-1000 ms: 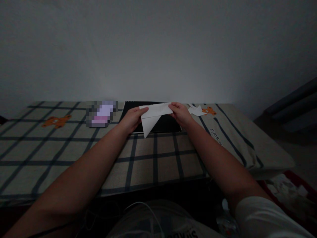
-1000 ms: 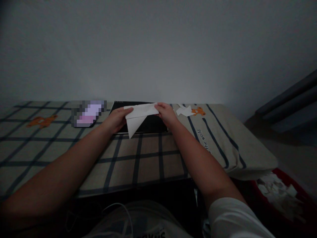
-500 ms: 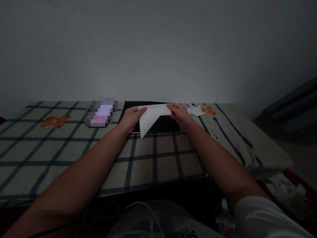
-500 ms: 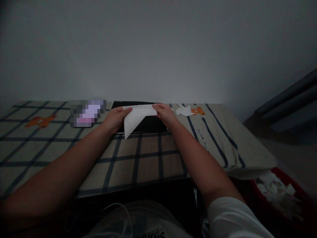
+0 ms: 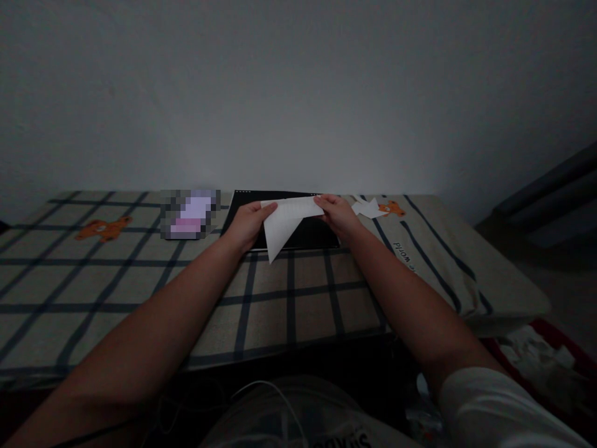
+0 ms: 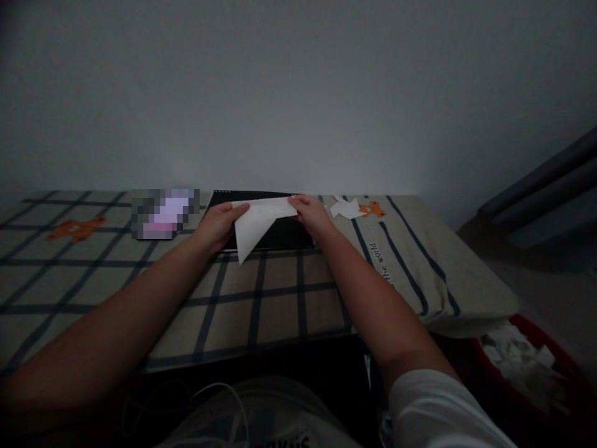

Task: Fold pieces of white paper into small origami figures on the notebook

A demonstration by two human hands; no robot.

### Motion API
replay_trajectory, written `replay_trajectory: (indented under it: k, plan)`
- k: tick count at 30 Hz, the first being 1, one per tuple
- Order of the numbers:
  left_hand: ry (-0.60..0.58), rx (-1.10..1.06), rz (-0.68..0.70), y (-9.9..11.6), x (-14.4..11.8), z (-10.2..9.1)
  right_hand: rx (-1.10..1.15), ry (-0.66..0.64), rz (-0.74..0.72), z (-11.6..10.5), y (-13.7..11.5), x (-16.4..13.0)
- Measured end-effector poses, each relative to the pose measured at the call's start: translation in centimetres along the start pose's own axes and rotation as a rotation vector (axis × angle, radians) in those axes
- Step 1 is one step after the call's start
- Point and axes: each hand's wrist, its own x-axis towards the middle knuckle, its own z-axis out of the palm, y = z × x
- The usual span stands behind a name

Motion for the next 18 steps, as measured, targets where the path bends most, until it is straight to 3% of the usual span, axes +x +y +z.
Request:
replay_trajectory:
  k: [6, 12, 18]
  plan:
    - [0.042, 0.002, -0.02, 0.67, 0.04, 0.0, -0.029, -0.009, -0.005, -0.23, 0.14, 0.14]
    - [0.117, 0.048, 0.051, 0.56, 0.35, -0.31, 0.006, 0.041, 0.021, -0.4, -0.1, 0.11]
    - [0.167, 0.146, 0.143, 0.31, 0.27, -0.3, -0.076, -0.03, 0.046, -0.54, -0.22, -0.09]
